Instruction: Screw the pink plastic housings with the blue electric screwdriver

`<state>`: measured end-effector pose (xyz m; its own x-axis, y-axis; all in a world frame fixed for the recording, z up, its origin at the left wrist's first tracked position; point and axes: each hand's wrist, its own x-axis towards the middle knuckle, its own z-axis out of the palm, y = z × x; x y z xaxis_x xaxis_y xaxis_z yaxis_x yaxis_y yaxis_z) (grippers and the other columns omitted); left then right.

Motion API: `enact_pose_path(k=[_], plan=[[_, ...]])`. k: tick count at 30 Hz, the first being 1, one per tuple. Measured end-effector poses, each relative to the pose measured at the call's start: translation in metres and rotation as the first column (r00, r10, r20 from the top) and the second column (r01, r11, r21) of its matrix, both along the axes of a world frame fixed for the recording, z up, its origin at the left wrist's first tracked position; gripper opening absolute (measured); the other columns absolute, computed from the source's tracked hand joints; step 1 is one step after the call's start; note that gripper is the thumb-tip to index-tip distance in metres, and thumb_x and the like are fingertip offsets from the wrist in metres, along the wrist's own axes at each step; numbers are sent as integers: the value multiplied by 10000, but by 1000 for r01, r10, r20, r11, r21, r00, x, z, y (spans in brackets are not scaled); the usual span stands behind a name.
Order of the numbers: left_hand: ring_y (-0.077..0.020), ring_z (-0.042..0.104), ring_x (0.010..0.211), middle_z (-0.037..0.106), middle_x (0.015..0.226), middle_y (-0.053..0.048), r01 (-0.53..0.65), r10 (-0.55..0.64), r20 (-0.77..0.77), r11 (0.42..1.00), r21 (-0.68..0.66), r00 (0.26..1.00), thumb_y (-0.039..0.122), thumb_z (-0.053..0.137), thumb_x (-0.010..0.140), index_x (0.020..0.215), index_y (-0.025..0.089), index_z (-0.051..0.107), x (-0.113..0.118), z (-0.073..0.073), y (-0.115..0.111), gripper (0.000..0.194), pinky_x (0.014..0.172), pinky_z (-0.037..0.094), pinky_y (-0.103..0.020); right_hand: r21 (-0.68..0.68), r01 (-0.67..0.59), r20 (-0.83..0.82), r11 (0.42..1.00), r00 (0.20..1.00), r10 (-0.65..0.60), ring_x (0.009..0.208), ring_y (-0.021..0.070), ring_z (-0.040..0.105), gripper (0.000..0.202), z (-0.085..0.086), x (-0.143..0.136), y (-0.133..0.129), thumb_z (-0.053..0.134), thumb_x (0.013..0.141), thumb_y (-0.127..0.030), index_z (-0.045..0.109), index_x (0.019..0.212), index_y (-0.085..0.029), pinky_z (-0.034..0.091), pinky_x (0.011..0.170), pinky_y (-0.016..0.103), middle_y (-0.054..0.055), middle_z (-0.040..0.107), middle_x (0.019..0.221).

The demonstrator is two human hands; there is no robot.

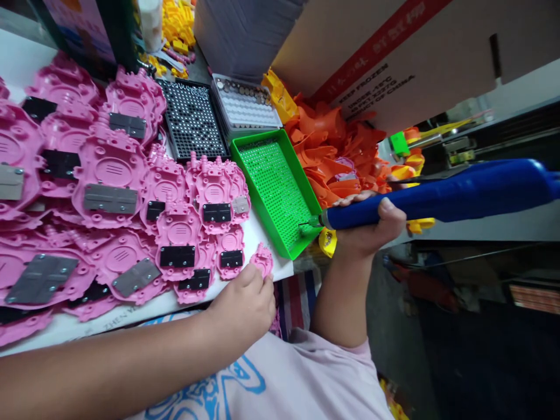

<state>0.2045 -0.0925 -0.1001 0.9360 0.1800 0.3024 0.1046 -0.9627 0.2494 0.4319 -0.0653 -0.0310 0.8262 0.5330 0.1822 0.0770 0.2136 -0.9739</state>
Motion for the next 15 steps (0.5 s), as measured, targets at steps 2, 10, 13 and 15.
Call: enact_pose_path(k=[2,10,13,15], plan=[[-230,639,917,715,1093,-105,6,-6,-10,1000,-4,1000,237,668,843,995,183,723,0,0,0,170,892,356,-434,67,-3,82,998,997,-2,459,111,540,226,0,-3,1,570,622,-398,475,720,-218,462,477,245,-65,525,551],[-236,650,896,725,1074,-97,-5,6,16,1000,-7,1000,252,681,835,977,175,730,1,0,0,168,881,345,-425,23,15,113,1000,993,-18,464,119,547,276,-2,0,-1,568,648,-469,464,701,-219,482,472,274,-64,507,569],[-239,657,881,733,1062,-85,-18,18,40,1000,4,999,273,692,825,952,175,737,1,0,1,166,876,345,-413,60,7,116,998,993,-13,447,106,530,224,2,-2,-2,546,616,-412,466,702,-221,458,457,247,-63,517,562],[-239,659,873,735,1055,-82,-21,20,44,1000,9,999,276,695,822,943,178,740,1,0,1,162,874,345,-411,87,-17,113,996,994,8,431,100,521,185,8,-5,-2,524,598,-375,469,678,-218,443,439,230,-55,529,540]])
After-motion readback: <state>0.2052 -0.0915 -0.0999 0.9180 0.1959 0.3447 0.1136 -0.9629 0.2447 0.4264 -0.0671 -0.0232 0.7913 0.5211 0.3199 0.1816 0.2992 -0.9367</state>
